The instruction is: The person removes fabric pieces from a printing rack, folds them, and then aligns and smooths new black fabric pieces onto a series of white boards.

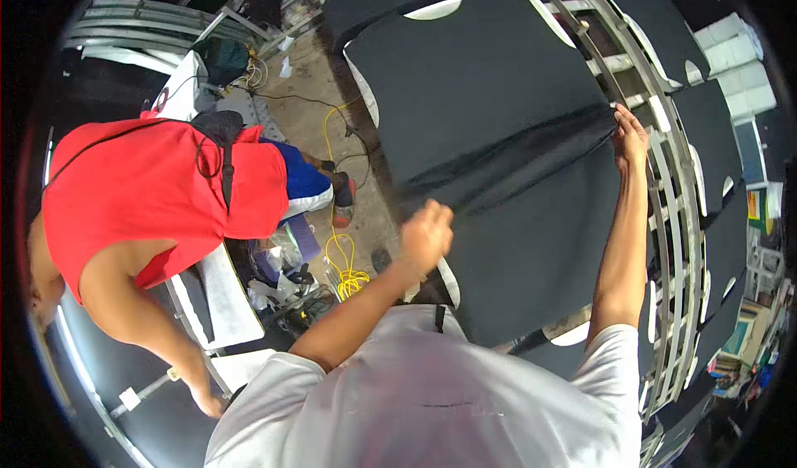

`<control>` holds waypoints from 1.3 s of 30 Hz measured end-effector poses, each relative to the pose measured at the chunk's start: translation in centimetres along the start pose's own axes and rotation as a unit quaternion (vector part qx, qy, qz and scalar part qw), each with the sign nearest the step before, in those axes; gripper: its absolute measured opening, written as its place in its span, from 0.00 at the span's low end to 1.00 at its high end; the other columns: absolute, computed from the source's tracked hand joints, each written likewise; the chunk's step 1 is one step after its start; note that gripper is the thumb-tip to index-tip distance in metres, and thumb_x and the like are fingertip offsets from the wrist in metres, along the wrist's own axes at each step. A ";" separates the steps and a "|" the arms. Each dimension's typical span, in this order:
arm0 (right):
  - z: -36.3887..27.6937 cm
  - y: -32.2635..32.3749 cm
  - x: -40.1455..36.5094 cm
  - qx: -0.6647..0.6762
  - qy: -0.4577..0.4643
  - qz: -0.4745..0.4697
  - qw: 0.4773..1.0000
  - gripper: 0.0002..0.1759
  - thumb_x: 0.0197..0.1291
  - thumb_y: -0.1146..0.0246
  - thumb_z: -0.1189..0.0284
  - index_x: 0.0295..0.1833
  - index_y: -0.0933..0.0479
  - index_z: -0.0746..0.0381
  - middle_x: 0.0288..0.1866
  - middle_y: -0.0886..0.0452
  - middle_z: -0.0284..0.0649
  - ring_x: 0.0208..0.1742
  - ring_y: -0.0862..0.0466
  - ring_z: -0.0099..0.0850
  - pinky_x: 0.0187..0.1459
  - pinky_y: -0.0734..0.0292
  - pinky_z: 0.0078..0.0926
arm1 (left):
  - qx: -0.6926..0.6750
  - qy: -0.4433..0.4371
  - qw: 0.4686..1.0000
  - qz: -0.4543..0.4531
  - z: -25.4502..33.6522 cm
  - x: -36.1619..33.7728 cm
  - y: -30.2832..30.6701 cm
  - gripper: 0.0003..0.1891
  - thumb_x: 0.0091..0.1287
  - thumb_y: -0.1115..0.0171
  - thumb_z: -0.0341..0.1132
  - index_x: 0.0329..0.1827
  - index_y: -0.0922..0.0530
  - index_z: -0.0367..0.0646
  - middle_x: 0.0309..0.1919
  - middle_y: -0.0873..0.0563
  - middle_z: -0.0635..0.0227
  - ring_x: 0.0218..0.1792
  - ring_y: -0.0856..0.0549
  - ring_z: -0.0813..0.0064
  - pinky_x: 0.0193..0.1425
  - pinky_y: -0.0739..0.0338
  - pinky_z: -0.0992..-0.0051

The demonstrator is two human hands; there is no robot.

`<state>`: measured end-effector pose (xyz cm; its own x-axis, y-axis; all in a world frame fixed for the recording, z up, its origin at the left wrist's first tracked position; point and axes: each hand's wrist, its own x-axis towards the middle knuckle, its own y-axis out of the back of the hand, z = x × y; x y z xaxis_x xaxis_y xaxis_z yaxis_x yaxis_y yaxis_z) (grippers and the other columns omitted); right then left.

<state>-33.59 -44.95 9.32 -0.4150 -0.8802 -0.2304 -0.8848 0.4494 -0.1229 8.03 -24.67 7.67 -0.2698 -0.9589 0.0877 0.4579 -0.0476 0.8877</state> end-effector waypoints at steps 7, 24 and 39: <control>5.8 -1.6 1.3 -0.578 0.318 -0.167 0.733 0.16 0.65 0.37 0.63 0.48 0.16 0.64 0.46 0.15 0.50 0.50 0.15 0.48 0.55 0.23 0.43 | -0.019 0.002 0.999 -0.049 -7.5 4.6 1.9 0.12 0.66 0.40 0.35 0.49 0.19 0.41 0.40 0.16 0.55 0.44 0.15 0.52 0.51 0.21 0.59; 0.2 -3.1 6.7 -0.756 0.065 -0.130 0.638 0.24 0.54 0.30 0.53 0.48 0.16 0.61 0.58 0.18 0.51 0.58 0.18 0.51 0.55 0.21 0.47 | 0.001 0.213 0.939 -0.270 -6.1 6.0 5.7 0.13 0.66 0.45 0.40 0.37 0.15 0.41 0.40 0.14 0.46 0.43 0.14 0.46 0.50 0.21 0.53; 5.8 -3.0 5.2 -0.727 0.266 -0.133 0.619 0.36 0.72 0.52 0.43 0.80 0.44 0.44 0.83 0.48 0.40 0.82 0.48 0.50 0.74 0.52 0.66 | -0.006 0.128 0.990 0.061 -8.8 3.1 1.2 0.22 0.72 0.44 0.43 0.65 0.26 0.43 0.71 0.32 0.47 0.53 0.17 0.47 0.56 0.21 0.57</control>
<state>-31.85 -50.02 2.87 0.1172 -0.9931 0.0081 -0.0306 0.0046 0.9995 15.20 -30.18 5.03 0.0099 -0.9971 0.0750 0.4840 0.0705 0.8722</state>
